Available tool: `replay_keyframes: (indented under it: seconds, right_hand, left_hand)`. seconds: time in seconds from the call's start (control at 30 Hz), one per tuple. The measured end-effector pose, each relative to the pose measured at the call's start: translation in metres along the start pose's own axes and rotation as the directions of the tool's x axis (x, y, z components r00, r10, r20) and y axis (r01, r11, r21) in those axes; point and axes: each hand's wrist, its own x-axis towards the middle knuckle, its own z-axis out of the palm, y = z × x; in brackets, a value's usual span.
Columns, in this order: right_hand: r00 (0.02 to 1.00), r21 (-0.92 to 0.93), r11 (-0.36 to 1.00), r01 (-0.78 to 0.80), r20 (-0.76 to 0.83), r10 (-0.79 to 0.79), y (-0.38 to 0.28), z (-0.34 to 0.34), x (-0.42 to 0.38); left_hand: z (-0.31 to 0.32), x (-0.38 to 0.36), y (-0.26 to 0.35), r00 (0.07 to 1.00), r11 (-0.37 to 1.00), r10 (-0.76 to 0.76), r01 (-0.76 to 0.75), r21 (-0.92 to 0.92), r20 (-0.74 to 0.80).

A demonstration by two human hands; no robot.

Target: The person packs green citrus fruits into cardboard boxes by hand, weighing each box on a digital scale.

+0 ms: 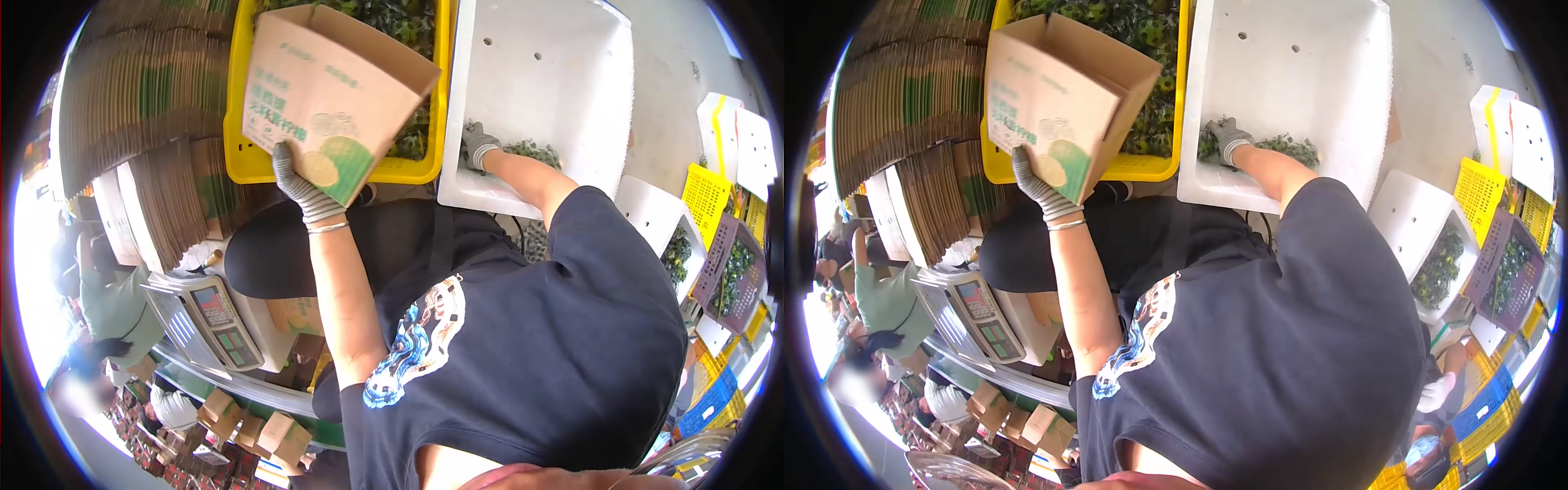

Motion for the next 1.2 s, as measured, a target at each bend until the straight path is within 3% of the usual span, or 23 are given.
replay_keyframes:
  seconds: [0.03, 0.13, 0.2, 0.3, 0.33, 0.4, 0.47, 0.53, 0.6, 0.67, 0.7, 0.73, 0.77, 0.8, 0.87, 0.9, 0.93, 1.0, 1.03, 1.07, 1.13, 1.2]
  right_hand:
    - [0.999, 0.003, 1.000, -0.014, -0.039, 0.015, 0.004, 0.013, 0.020]
    - [0.994, 0.021, 1.000, -0.011, -0.110, 0.014, 0.020, 0.044, 0.076]
    - [0.994, 0.054, 0.997, 0.051, -0.098, -0.046, 0.035, 0.037, 0.083]
    - [0.969, 0.368, 0.910, 0.192, -0.217, -0.117, 0.076, 0.035, 0.073]
    - [0.950, 0.451, 0.856, 0.255, -0.281, -0.135, 0.086, 0.034, 0.076]
    - [0.866, 0.629, 0.694, 0.350, -0.500, 0.016, 0.098, 0.027, 0.081]
    - [0.905, 0.901, 0.322, 0.291, -0.368, 0.215, 0.067, -0.053, 0.006]
    - [0.650, 0.658, 0.089, 0.747, -0.752, 0.110, 0.046, -0.100, -0.050]
    - [0.300, 0.298, 0.146, 0.943, -0.954, 0.010, -0.001, -0.137, -0.106]
    - [0.250, -0.028, 0.612, 0.790, -0.897, -0.363, -0.038, -0.171, -0.173]
    - [0.366, -0.084, 0.676, 0.732, -0.788, -0.495, -0.034, -0.173, -0.173]
    - [0.225, -0.067, 0.568, 0.820, -0.875, -0.429, -0.035, -0.172, -0.169]
    - [0.220, -0.028, 0.560, 0.828, -0.902, -0.371, -0.025, -0.169, -0.152]
    - [0.217, 0.011, 0.548, 0.836, -0.925, -0.313, -0.006, -0.163, -0.126]
    - [0.661, 0.250, 0.789, 0.562, -0.709, -0.246, 0.033, -0.127, -0.060]
    - [0.846, 0.143, 0.925, 0.353, -0.470, -0.250, 0.035, -0.100, -0.039]
    - [0.965, -0.035, 0.987, 0.157, -0.208, -0.161, 0.034, -0.075, -0.019]
    - [0.982, -0.275, 0.954, 0.123, -0.103, -0.156, 0.017, -0.022, -0.019]
    - [0.983, -0.340, 0.932, 0.127, -0.084, -0.165, 0.014, -0.014, -0.018]
    - [0.983, -0.405, 0.904, 0.134, -0.064, -0.175, 0.012, -0.008, -0.014]
    - [0.976, -0.502, 0.851, 0.157, -0.056, -0.213, 0.007, 0.004, -0.006]
    - [0.955, -0.573, 0.800, 0.177, -0.097, -0.281, 0.017, 0.016, 0.009]
  left_hand:
    - [0.000, -0.001, 0.000, 0.995, 0.999, -0.041, 0.041, 0.009, 0.088]
    - [-0.018, 0.003, 0.002, 0.990, 0.997, -0.068, 0.071, -0.024, 0.126]
    - [-0.026, 0.007, -0.001, 0.997, 0.999, -0.036, 0.037, -0.018, 0.067]
    - [-0.036, 0.015, -0.006, 0.998, 0.999, -0.045, 0.045, -0.004, 0.053]
    - [-0.036, 0.017, -0.006, 0.997, 0.998, -0.056, 0.056, 0.001, 0.056]
    - [-0.036, 0.017, -0.006, 0.997, 0.996, -0.078, 0.078, 0.040, 0.013]
    - [-0.035, 0.022, -0.008, 0.994, 0.992, -0.112, 0.111, 0.054, 0.013]
    - [-0.033, 0.023, -0.010, 0.988, 0.987, -0.152, 0.151, 0.049, 0.022]
    - [-0.028, 0.026, -0.015, 0.981, 0.981, -0.190, 0.188, 0.051, 0.041]
    - [-0.023, 0.027, -0.024, 0.987, 0.987, -0.156, 0.153, 0.051, 0.050]
    - [-0.020, 0.026, -0.029, 0.992, 0.992, -0.123, 0.123, 0.008, 0.025]
    - [-0.019, 0.027, -0.032, 0.996, 0.995, -0.092, 0.093, -0.030, 0.003]
    - [-0.028, 0.035, -0.039, 1.000, 0.997, -0.004, 0.004, -0.074, -0.002]
    - [-0.034, 0.034, -0.039, 1.000, 0.981, -0.007, 0.011, -0.193, 0.019]
    - [-0.043, 0.032, -0.032, 0.997, 0.943, 0.027, -0.001, -0.333, 0.074]
    - [-0.058, 0.042, -0.035, 0.989, 0.931, 0.055, -0.003, -0.365, 0.134]
    - [-0.057, 0.040, -0.031, 0.986, 0.934, 0.074, -0.016, -0.356, 0.148]
    - [-0.051, 0.034, -0.024, 0.976, 0.942, 0.111, -0.044, -0.332, 0.185]
    - [-0.048, 0.028, -0.021, 0.965, 0.911, 0.092, 0.019, -0.412, 0.247]
    - [-0.043, 0.019, -0.022, 0.991, 0.932, 0.065, -0.017, -0.361, 0.120]
    - [-0.034, 0.009, -0.022, 0.997, 0.950, 0.045, -0.023, -0.310, 0.062]
    - [-0.030, 0.006, -0.021, 0.998, 0.992, 0.058, -0.061, -0.114, -0.025]
